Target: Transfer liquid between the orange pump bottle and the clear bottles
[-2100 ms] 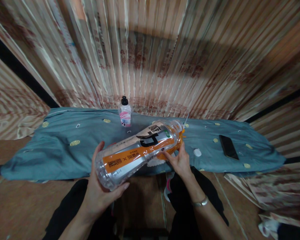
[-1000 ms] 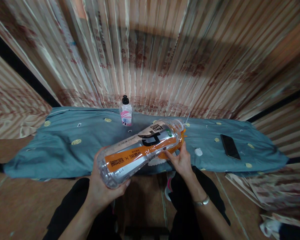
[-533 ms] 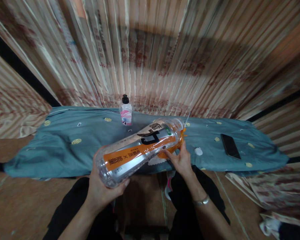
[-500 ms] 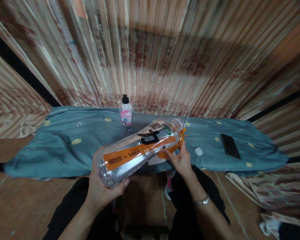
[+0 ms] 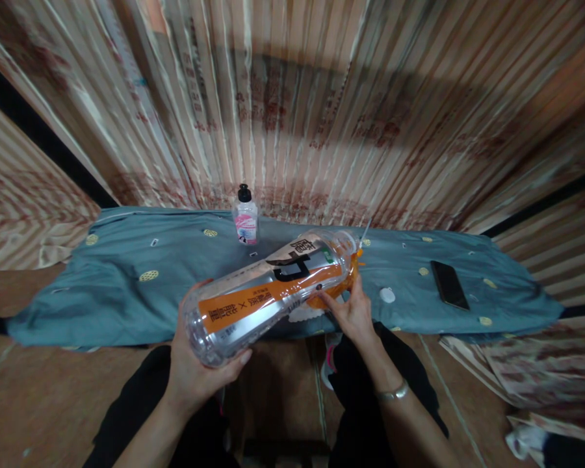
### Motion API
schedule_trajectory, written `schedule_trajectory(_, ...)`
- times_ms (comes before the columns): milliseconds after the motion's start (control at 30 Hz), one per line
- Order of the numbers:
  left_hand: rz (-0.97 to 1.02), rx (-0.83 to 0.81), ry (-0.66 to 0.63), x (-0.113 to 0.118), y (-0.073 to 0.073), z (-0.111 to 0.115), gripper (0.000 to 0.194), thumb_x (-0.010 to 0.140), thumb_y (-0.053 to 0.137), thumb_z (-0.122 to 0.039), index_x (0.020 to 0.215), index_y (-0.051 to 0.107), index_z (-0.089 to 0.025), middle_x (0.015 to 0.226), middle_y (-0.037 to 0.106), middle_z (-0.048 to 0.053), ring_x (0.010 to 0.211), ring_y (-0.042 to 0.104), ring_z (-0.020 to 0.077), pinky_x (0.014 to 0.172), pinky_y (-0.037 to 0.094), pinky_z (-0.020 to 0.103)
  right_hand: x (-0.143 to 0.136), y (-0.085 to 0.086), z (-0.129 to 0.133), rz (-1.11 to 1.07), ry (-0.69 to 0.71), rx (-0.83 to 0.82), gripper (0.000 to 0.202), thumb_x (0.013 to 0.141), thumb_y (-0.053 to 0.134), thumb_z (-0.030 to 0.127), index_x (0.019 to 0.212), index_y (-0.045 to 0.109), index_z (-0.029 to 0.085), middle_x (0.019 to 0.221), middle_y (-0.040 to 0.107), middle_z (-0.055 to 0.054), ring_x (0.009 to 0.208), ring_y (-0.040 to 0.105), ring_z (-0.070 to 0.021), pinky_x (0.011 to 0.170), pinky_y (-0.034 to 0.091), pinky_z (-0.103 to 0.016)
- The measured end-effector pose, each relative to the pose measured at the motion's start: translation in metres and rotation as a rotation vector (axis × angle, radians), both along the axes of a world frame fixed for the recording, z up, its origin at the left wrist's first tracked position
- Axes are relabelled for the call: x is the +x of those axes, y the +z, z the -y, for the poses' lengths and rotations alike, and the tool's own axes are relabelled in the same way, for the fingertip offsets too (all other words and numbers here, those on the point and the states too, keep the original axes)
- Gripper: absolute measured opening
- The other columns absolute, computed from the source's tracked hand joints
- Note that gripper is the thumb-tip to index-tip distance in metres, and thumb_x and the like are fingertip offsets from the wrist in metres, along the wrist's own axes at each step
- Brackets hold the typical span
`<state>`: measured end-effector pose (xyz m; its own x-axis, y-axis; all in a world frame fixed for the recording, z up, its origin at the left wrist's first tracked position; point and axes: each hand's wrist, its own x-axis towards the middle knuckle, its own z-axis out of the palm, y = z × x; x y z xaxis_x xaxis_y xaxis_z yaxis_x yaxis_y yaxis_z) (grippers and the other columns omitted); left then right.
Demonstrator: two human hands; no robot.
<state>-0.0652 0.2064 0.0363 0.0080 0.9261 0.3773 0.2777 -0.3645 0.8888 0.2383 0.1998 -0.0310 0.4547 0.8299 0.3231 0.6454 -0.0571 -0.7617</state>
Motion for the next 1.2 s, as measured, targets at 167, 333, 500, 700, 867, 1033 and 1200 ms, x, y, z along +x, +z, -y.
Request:
schedule_trajectory(167,-0.004,-0.007,-0.016,-0.005,-0.005,-0.001,0.093,0.061,0.091,-0.044,0.142,0.051,-0.02,0.133,0.074,0.018,0.121,0.075,0.0402,0.105,0.063,0.056,0.0,0.0,0.0,0.003,-0.005,-0.01,0.098,0.078,0.071,0.08,0.149,0.053,0.015,0.124,0.08,-0.018,0.11,0.079,-0.0375,0.093,0.064,-0.049)
schedule_trajectory(333,-0.02,0.01,-0.062,-0.01,-0.007,0.0,0.093,0.068,0.09,-0.043,0.147,0.048,-0.018,0.137,0.072,0.019,0.123,0.074,0.04,0.107,0.063,0.056,0.0,0.001,0.0,-0.011,0.004,-0.021,0.103,0.077,0.073,0.079,0.154,0.049,0.015,0.13,0.078,-0.018,0.116,0.077,-0.0377,0.097,0.063,-0.05)
schedule_trajectory(500,-0.05,0.023,-0.072,-0.014,-0.011,-0.001,0.095,0.067,0.093,-0.042,0.148,0.048,-0.019,0.138,0.073,0.018,0.123,0.075,0.0399,0.106,0.064,0.056,-0.001,0.001,0.0,-0.014,-0.001,-0.018,0.101,0.076,0.073,0.08,0.15,0.052,0.014,0.125,0.079,-0.019,0.113,0.077,-0.039,0.096,0.063,-0.051)
schedule_trajectory(700,-0.051,0.006,-0.065,-0.013,-0.013,-0.001,0.097,0.066,0.092,-0.043,0.149,0.047,-0.019,0.138,0.073,0.018,0.124,0.074,0.0397,0.106,0.063,0.056,-0.001,0.001,0.0,-0.008,-0.008,-0.009,0.1,0.075,0.073,0.081,0.149,0.053,0.015,0.125,0.079,-0.018,0.112,0.078,-0.0381,0.096,0.063,-0.05)
schedule_trajectory(867,-0.067,0.03,-0.053,-0.012,-0.009,-0.002,0.094,0.066,0.092,-0.045,0.147,0.049,-0.02,0.135,0.074,0.016,0.121,0.076,0.0389,0.104,0.065,0.054,0.0,0.001,0.0,0.003,0.001,-0.009,0.092,0.078,0.073,0.078,0.145,0.055,0.017,0.123,0.08,-0.017,0.11,0.078,-0.0377,0.093,0.064,-0.05)
schedule_trajectory(1033,-0.045,0.006,-0.052,-0.011,-0.006,-0.002,0.095,0.063,0.093,-0.044,0.144,0.05,-0.02,0.131,0.076,0.016,0.119,0.077,0.0393,0.103,0.065,0.054,-0.001,0.0,0.0,0.016,0.0,0.004,0.084,0.079,0.074,0.074,0.141,0.057,0.02,0.121,0.08,-0.015,0.108,0.079,-0.0369,0.092,0.064,-0.05)
schedule_trajectory(1200,-0.02,0.032,-0.048,-0.006,-0.003,0.001,0.091,0.065,0.09,-0.042,0.143,0.05,-0.019,0.129,0.077,0.017,0.117,0.078,0.0385,0.101,0.066,0.054,-0.001,0.001,0.0,0.005,0.0,-0.002,0.085,0.078,0.074,0.073,0.14,0.058,0.018,0.122,0.079,-0.017,0.11,0.078,-0.0379,0.094,0.063,-0.05)
